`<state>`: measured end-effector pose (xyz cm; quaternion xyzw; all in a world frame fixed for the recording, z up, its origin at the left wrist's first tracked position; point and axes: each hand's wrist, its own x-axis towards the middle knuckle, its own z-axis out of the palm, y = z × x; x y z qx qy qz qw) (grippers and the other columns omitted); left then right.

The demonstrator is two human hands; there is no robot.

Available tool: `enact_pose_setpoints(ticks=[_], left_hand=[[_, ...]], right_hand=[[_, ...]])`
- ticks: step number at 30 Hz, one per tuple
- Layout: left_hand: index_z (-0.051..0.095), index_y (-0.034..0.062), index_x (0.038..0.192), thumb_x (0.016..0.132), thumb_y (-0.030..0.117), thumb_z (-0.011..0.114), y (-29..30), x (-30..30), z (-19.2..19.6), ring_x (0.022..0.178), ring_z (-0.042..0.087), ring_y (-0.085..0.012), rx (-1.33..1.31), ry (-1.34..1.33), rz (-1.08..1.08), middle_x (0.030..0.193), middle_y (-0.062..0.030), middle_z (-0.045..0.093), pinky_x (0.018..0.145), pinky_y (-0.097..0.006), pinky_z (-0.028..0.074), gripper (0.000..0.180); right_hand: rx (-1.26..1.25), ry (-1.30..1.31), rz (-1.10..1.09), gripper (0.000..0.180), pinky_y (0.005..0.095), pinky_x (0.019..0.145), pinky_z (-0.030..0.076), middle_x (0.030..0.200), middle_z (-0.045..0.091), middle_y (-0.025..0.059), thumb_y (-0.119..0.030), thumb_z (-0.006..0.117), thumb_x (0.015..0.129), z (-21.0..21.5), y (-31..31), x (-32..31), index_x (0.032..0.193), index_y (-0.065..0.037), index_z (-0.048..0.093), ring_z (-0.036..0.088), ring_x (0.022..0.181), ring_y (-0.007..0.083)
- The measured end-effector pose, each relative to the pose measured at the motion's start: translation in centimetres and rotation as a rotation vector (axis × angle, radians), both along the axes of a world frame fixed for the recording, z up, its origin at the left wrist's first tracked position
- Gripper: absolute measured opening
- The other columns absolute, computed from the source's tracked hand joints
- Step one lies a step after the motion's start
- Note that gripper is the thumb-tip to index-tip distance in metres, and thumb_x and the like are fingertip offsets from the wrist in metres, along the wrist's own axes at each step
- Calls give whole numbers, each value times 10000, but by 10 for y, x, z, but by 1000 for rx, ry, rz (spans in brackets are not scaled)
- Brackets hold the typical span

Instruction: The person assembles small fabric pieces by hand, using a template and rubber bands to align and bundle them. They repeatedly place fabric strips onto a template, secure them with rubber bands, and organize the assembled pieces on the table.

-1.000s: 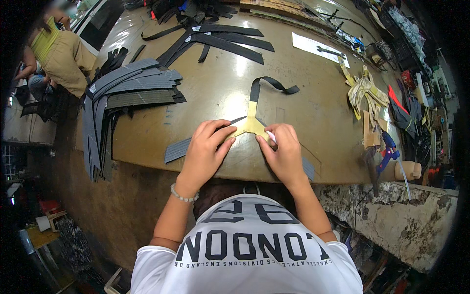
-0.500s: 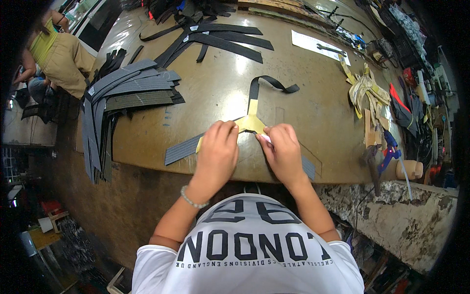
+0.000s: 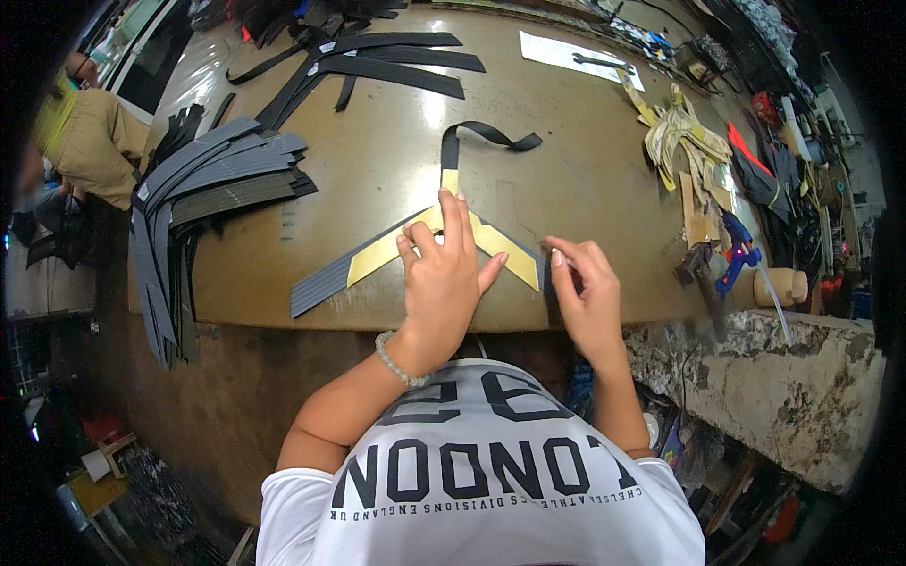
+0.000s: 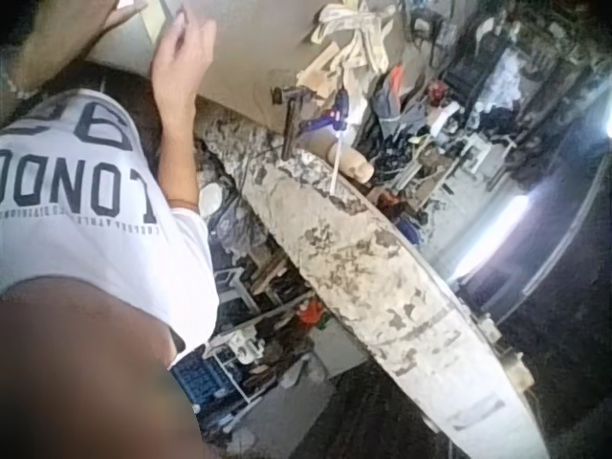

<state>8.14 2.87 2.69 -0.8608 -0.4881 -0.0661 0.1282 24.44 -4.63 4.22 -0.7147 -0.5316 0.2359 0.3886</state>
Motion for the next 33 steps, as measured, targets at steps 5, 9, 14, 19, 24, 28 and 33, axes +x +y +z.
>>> enact_pose_setpoints(ticks=[5, 9, 14, 19, 24, 28, 33], left_hand=[[547, -28, 1320, 827, 649, 564, -3, 8, -2, 808, 499, -245, 34, 48, 61, 1349, -101, 486, 738, -327, 514, 838], [545, -34, 1321, 825, 665, 553, -3, 10, -3, 798, 491, -250, -13, -1, 96, 1347, -105, 484, 733, -328, 513, 858], [533, -72, 1313, 801, 701, 551, -4, 13, -1, 809, 508, -281, -8, 13, 92, 1353, -128, 469, 717, -342, 526, 928], [524, -139, 1271, 756, 758, 543, -4, 21, 3, 862, 554, -357, -57, 143, 110, 1364, -152, 452, 696, -402, 550, 1035], [576, -116, 1219, 724, 818, 516, -1, 23, 6, 908, 557, -407, -125, 159, 122, 1398, -163, 416, 744, -442, 548, 1059], [595, -101, 1155, 710, 811, 538, 4, 19, 7, 838, 547, -341, -126, 171, 63, 1371, -160, 459, 695, -382, 519, 1016], [622, -41, 1107, 669, 815, 571, 11, 14, 5, 865, 520, -292, -140, 74, 6, 1397, -166, 479, 766, -393, 486, 963]], right_hand=[[160, -226, 80, 212, 367, 696, 458, 871, 606, 133, -44, 599, 906, -11, -4, -3, 1103, 10, 659, 547, 771, 269], [90, -168, 3, 170, 373, 677, 478, 882, 622, 140, -39, 621, 887, -12, -8, -4, 1048, 3, 651, 564, 779, 277], [109, -274, 32, 152, 375, 646, 488, 881, 626, 129, -69, 641, 876, -15, -4, -5, 1015, -10, 651, 585, 799, 296], [87, -427, 23, 135, 396, 645, 496, 869, 629, 110, -82, 652, 857, -12, 0, -15, 983, -33, 661, 595, 806, 307], [-113, -383, 156, 83, 407, 640, 495, 797, 620, 132, -72, 652, 854, 13, -25, -13, 915, -25, 682, 599, 752, 318], [106, -234, 41, 111, 365, 658, 491, 803, 636, 144, -76, 651, 877, 18, -5, 10, 942, -1, 701, 597, 725, 283], [209, -112, 364, 158, 382, 729, 490, 909, 676, 136, -113, 644, 884, 4, 80, 8, 1007, -30, 698, 596, 801, 294]])
